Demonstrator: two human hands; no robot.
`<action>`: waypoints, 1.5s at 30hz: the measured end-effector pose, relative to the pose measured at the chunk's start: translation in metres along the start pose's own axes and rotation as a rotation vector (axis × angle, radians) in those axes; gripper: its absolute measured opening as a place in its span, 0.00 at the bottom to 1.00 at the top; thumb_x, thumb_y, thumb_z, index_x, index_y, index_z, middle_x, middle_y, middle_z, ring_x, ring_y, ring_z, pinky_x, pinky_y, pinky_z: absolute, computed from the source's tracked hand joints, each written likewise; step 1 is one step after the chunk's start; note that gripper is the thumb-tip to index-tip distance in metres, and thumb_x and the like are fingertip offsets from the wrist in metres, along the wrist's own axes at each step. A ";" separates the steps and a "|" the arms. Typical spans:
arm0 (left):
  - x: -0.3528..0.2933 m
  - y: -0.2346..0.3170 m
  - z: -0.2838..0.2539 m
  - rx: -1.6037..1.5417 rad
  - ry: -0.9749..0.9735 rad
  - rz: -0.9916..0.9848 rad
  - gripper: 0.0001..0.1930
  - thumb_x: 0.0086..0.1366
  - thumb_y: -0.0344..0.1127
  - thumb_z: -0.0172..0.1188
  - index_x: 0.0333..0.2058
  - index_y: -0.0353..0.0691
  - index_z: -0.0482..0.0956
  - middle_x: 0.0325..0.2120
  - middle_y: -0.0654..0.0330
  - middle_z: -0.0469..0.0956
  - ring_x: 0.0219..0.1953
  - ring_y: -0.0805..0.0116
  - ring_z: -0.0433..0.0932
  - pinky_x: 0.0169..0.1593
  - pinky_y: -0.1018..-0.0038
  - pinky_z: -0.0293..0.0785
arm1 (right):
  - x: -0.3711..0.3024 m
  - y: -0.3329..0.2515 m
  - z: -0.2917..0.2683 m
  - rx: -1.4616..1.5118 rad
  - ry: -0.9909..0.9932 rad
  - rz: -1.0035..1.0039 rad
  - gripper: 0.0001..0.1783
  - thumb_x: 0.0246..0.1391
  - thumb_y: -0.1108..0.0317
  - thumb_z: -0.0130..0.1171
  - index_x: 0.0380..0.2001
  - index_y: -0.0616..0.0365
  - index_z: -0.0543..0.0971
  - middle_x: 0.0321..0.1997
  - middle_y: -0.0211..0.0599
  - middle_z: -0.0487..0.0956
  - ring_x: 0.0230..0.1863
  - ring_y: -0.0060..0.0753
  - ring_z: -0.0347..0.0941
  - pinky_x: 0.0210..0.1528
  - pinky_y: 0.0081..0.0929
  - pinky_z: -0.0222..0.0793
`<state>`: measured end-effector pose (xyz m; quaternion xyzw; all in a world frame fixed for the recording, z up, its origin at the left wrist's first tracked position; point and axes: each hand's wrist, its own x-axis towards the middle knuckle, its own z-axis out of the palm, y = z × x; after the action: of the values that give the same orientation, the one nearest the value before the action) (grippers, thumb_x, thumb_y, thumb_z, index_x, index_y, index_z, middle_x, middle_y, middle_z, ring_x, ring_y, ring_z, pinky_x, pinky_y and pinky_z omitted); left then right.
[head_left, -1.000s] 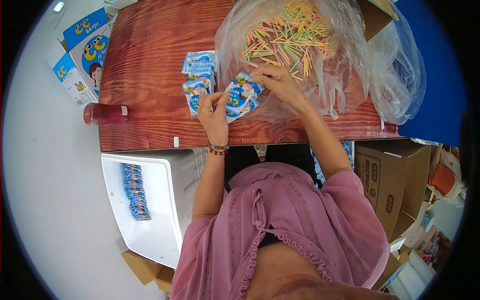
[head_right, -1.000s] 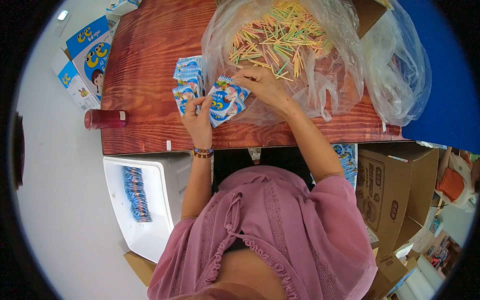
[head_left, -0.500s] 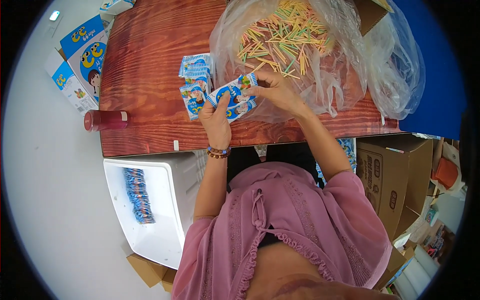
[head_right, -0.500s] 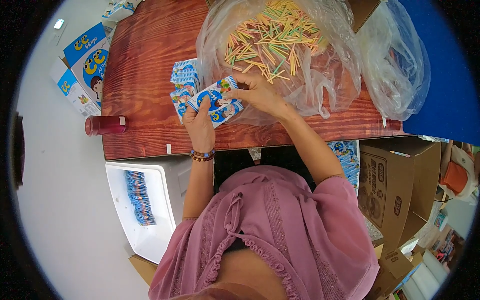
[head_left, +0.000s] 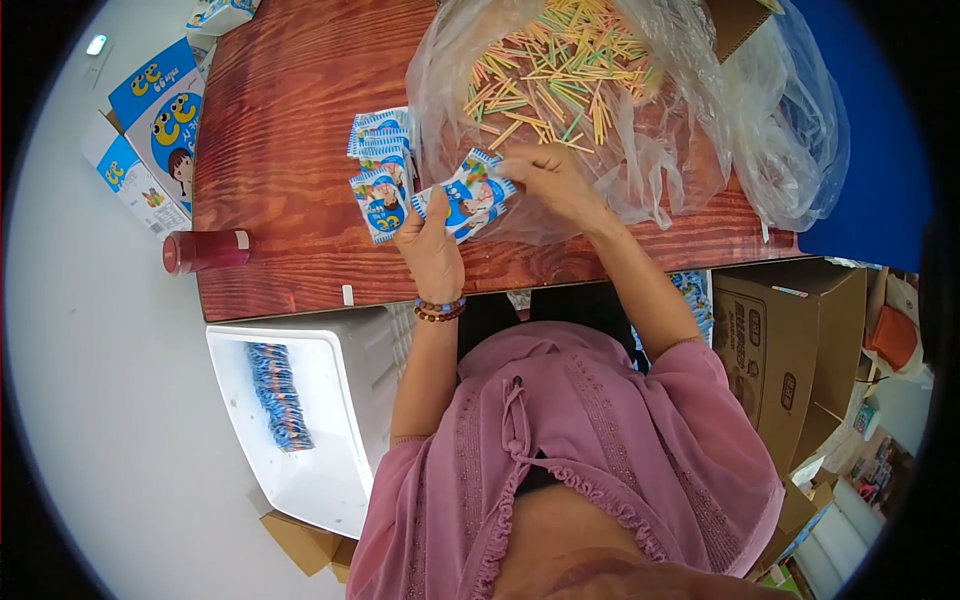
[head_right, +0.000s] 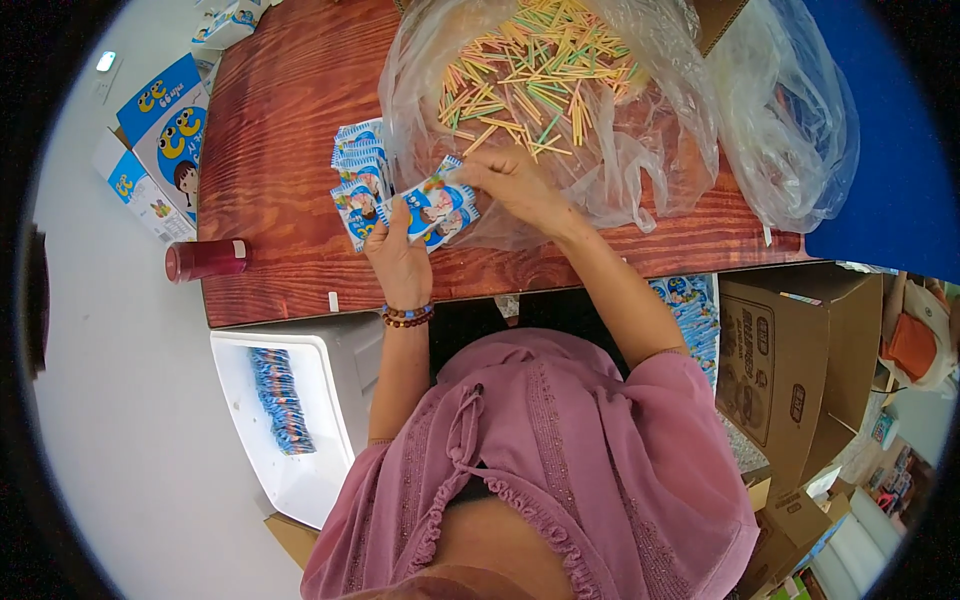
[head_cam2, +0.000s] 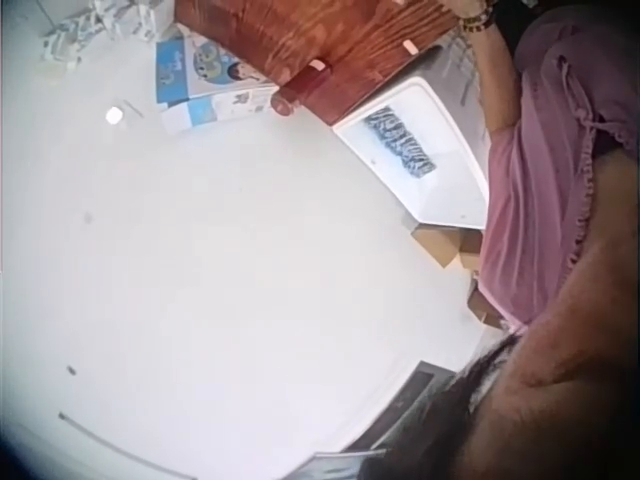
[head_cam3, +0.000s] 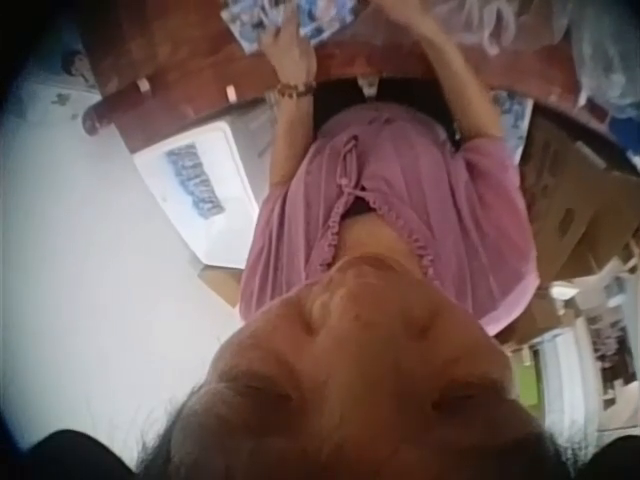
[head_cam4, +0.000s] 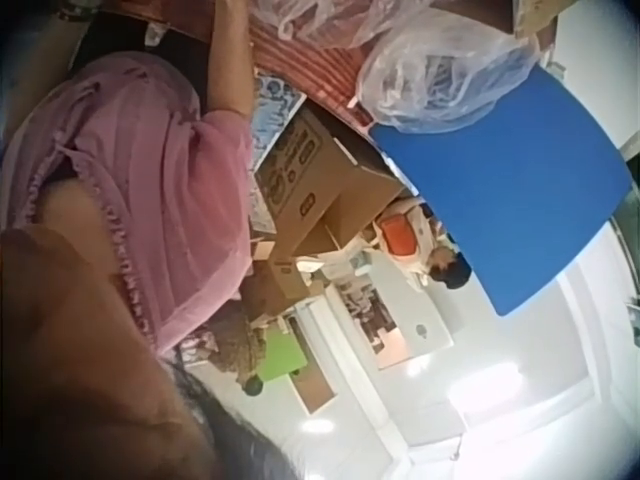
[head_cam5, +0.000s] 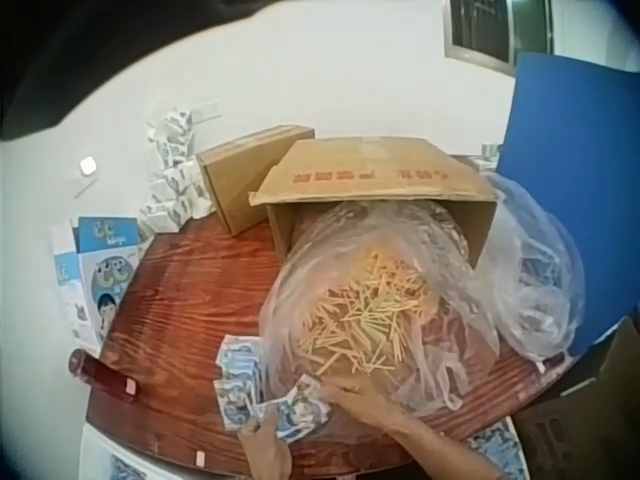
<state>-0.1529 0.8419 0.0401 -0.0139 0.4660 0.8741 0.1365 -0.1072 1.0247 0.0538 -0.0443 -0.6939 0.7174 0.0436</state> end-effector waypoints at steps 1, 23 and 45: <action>-0.002 0.004 0.004 -0.040 0.031 -0.044 0.04 0.64 0.28 0.59 0.33 0.35 0.80 0.29 0.64 0.79 0.32 0.79 0.78 0.36 0.79 0.75 | -0.001 0.000 -0.002 0.109 0.030 -0.051 0.09 0.54 0.69 0.60 0.36 0.63 0.79 0.38 0.29 0.79 0.42 0.17 0.71 0.44 0.20 0.67; -0.007 -0.018 0.003 -0.055 -0.030 -0.228 0.09 0.67 0.33 0.55 0.40 0.33 0.78 0.37 0.61 0.80 0.37 0.74 0.79 0.41 0.76 0.75 | 0.029 -0.003 -0.143 -0.710 0.295 -0.063 0.18 0.51 0.60 0.60 0.43 0.58 0.80 0.46 0.41 0.79 0.49 0.38 0.74 0.50 0.32 0.68; -0.001 -0.023 -0.008 -0.047 -0.024 -0.253 0.08 0.66 0.29 0.55 0.39 0.31 0.78 0.38 0.58 0.80 0.39 0.72 0.79 0.44 0.74 0.77 | 0.059 0.011 -0.185 -1.595 0.114 0.046 0.17 0.56 0.67 0.43 0.46 0.65 0.69 0.48 0.54 0.75 0.54 0.54 0.69 0.55 0.44 0.64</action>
<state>-0.1473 0.8473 0.0174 -0.0653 0.4382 0.8607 0.2509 -0.1428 1.2154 0.0366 -0.1129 -0.9934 0.0023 0.0192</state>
